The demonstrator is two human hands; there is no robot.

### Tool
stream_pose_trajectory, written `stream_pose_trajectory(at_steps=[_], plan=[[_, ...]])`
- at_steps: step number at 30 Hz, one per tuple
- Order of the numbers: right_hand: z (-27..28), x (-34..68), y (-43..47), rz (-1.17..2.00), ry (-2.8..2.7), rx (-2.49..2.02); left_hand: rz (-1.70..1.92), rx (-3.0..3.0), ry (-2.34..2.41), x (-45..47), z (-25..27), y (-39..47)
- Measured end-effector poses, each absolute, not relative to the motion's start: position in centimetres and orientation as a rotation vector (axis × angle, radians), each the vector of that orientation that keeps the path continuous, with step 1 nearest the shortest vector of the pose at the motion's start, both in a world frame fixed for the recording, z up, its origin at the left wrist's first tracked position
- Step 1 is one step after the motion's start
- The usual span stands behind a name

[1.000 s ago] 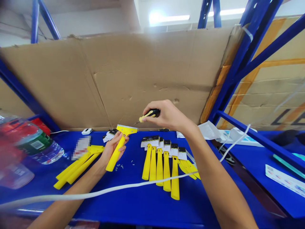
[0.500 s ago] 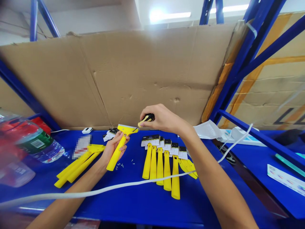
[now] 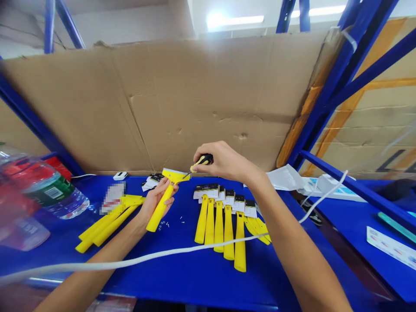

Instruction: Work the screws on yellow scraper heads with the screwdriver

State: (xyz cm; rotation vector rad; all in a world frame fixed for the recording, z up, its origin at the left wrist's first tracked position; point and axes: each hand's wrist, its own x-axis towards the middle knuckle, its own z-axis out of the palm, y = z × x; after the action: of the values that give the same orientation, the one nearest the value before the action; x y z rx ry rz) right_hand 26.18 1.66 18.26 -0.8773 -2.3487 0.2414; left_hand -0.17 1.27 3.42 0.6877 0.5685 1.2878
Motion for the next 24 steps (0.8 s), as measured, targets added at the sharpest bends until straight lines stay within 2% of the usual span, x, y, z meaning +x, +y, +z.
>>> stream_pose_trajectory(at_steps=[7, 18, 24], plan=[[17.4, 25.3, 1.8, 0.172, -2.343, -0.844, 1.295, 0.668, 0.59, -0.1, 3.4, 1.3], [17.6, 25.0, 1.3, 0.341, -2.414, -0.824, 1.306, 0.671, 0.686, -0.3, 2.7, 1.8], [17.5, 24.6, 1.4, 0.234, -2.326, -0.859, 1.306, 0.72, 0.673, 0.1, 2.8, 1.6]])
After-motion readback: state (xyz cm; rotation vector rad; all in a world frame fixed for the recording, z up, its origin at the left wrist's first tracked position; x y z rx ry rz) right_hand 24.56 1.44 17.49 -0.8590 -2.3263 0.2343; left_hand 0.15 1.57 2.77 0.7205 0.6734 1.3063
